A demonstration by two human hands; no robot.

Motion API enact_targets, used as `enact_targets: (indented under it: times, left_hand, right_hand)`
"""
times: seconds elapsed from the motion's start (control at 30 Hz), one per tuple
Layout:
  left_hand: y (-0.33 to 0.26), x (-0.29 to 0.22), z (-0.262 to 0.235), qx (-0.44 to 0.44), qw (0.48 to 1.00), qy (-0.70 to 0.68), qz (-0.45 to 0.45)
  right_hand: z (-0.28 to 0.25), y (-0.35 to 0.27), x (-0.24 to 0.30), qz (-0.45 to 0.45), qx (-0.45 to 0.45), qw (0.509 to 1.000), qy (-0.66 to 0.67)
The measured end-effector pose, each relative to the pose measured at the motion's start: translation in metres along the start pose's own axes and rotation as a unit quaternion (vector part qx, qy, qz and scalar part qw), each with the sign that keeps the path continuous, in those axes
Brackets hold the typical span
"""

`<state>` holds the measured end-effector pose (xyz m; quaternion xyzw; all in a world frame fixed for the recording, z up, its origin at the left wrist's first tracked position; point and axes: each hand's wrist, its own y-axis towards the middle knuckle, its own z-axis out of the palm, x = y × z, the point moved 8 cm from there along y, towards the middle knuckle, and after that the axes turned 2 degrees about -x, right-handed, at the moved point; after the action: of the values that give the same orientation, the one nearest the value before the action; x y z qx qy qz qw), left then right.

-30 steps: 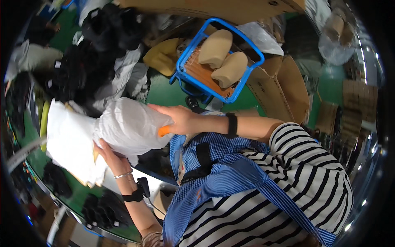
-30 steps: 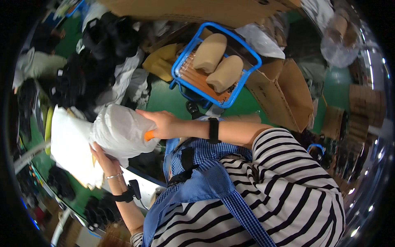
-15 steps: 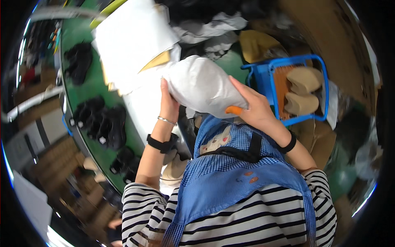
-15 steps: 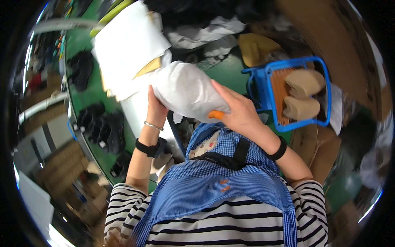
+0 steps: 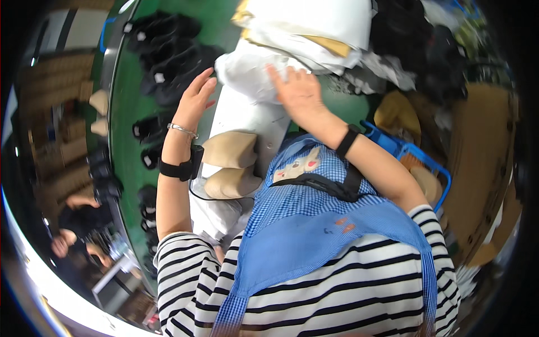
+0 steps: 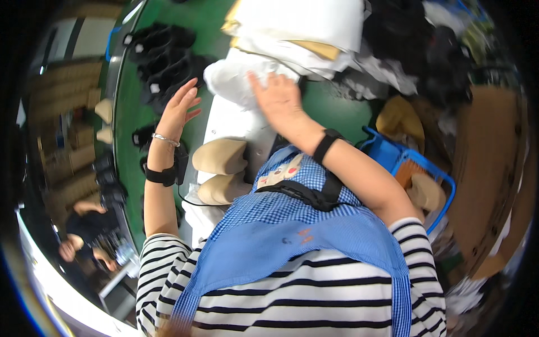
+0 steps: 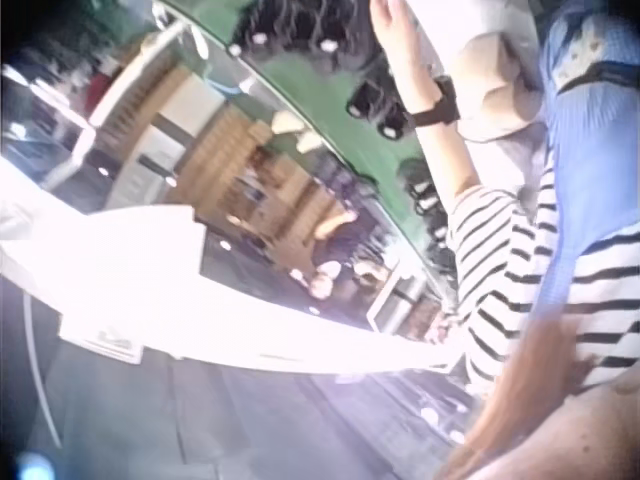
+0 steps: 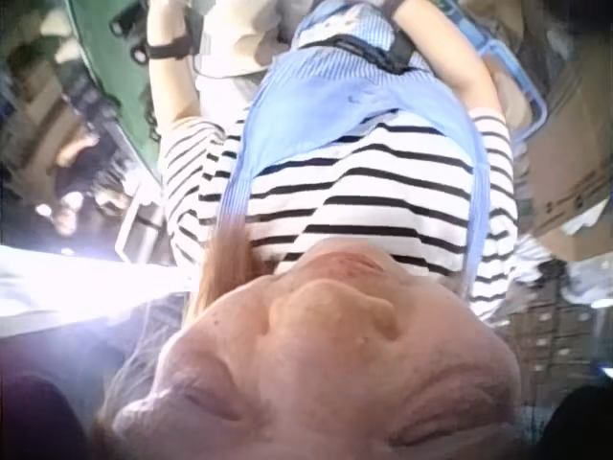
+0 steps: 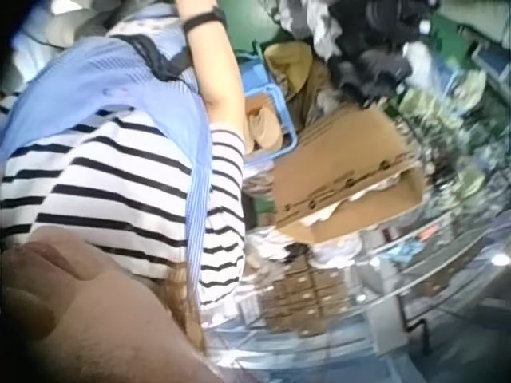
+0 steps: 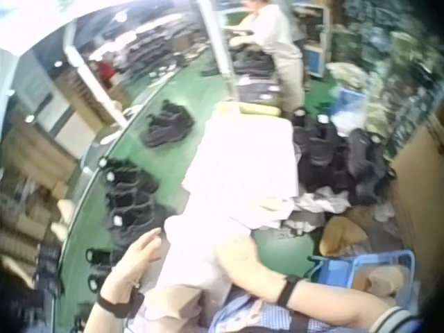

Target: Stuffing and organizing shoe components during the manufacturing process.

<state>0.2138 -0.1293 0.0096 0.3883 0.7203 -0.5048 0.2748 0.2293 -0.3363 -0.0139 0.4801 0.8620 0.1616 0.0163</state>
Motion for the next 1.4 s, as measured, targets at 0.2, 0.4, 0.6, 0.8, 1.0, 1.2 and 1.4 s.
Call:
enact_targets:
  times: [0.2, 0.4, 0.6, 0.8, 1.0, 1.2, 1.4]
  left_hand:
    - [-0.089, -0.039, -0.050, -0.053, 0.996, -0.009, 0.069]
    - [-0.127, -0.034, -0.058, -0.182, 0.977, 0.070, 0.085]
    - [-0.145, -0.078, -0.003, -0.059, 0.997, 0.029, 0.041]
    - [-0.083, -0.200, 0.066, 0.134, 0.961, 0.110, 0.217]
    - [-0.092, -0.309, 0.207, 0.256, 0.884, 0.209, 0.332]
    - [-0.121, -0.391, 0.341, 0.370, 0.772, 0.288, 0.428]
    - [-0.136, -0.447, 0.477, 0.375, 0.750, 0.279, 0.467]
  right_hand:
    - [0.003, 0.026, -0.010, -0.063, 0.038, 0.995, 0.071]
    - [-0.003, 0.034, -0.031, -0.097, 0.033, 0.982, 0.159]
    - [-0.053, 0.015, -0.092, 0.021, 0.041, 0.968, 0.247]
    - [-0.183, -0.079, -0.255, 0.231, -0.066, 0.961, 0.135]
    - [-0.376, -0.223, -0.355, 0.364, -0.125, 0.923, -0.009]
    - [-0.474, -0.346, -0.495, 0.538, -0.099, 0.837, 0.002]
    - [-0.485, -0.354, -0.541, 0.529, -0.123, 0.839, -0.008]
